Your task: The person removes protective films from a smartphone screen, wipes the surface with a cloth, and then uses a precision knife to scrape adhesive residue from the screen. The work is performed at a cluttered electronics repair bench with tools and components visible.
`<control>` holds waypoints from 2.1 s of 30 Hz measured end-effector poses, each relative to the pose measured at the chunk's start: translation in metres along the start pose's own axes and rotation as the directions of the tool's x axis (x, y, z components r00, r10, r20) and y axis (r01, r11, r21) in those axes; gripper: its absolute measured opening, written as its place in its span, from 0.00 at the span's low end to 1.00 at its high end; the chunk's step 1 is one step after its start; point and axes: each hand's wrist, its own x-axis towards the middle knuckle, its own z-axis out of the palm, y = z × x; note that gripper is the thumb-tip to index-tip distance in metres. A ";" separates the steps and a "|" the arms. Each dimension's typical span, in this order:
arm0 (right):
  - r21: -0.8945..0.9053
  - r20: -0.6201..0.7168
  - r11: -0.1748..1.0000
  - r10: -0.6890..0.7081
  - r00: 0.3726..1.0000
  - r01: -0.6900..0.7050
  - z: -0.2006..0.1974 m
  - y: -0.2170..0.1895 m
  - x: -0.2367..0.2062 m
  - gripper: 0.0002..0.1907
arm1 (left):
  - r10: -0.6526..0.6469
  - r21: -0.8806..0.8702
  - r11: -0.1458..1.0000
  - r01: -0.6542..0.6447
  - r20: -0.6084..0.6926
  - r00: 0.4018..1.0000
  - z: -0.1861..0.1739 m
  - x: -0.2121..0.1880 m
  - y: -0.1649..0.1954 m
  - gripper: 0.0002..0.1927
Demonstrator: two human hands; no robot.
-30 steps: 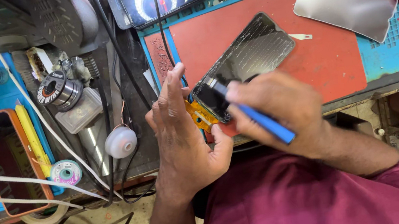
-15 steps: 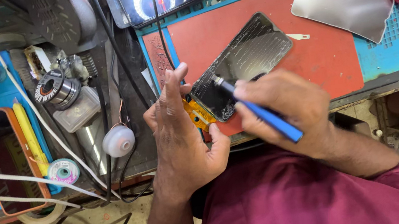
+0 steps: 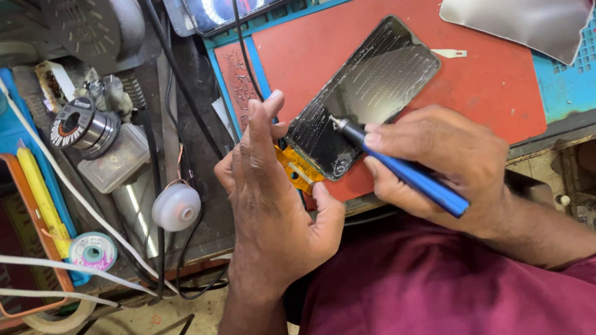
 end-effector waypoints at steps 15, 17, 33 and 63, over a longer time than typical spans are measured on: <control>-0.022 0.004 0.999 -0.047 0.999 0.047 -0.006 0.000 -0.006 0.18 | 0.006 0.011 1.000 -0.006 -0.009 1.000 0.001 0.000 0.000 0.56; 0.073 0.094 0.993 -0.103 0.990 0.096 -0.005 0.001 -0.006 0.18 | 0.004 0.018 1.000 -0.004 -0.006 1.000 -0.001 -0.001 0.000 0.56; 0.134 0.137 0.978 -0.178 0.974 0.160 -0.011 -0.001 -0.009 0.18 | 0.010 0.036 0.999 -0.010 -0.008 1.000 0.000 0.000 0.002 0.56; -0.106 -0.027 0.990 0.092 0.995 -0.094 -0.030 -0.001 -0.004 0.15 | 0.009 0.028 1.000 -0.009 -0.012 1.000 0.004 0.003 0.005 0.57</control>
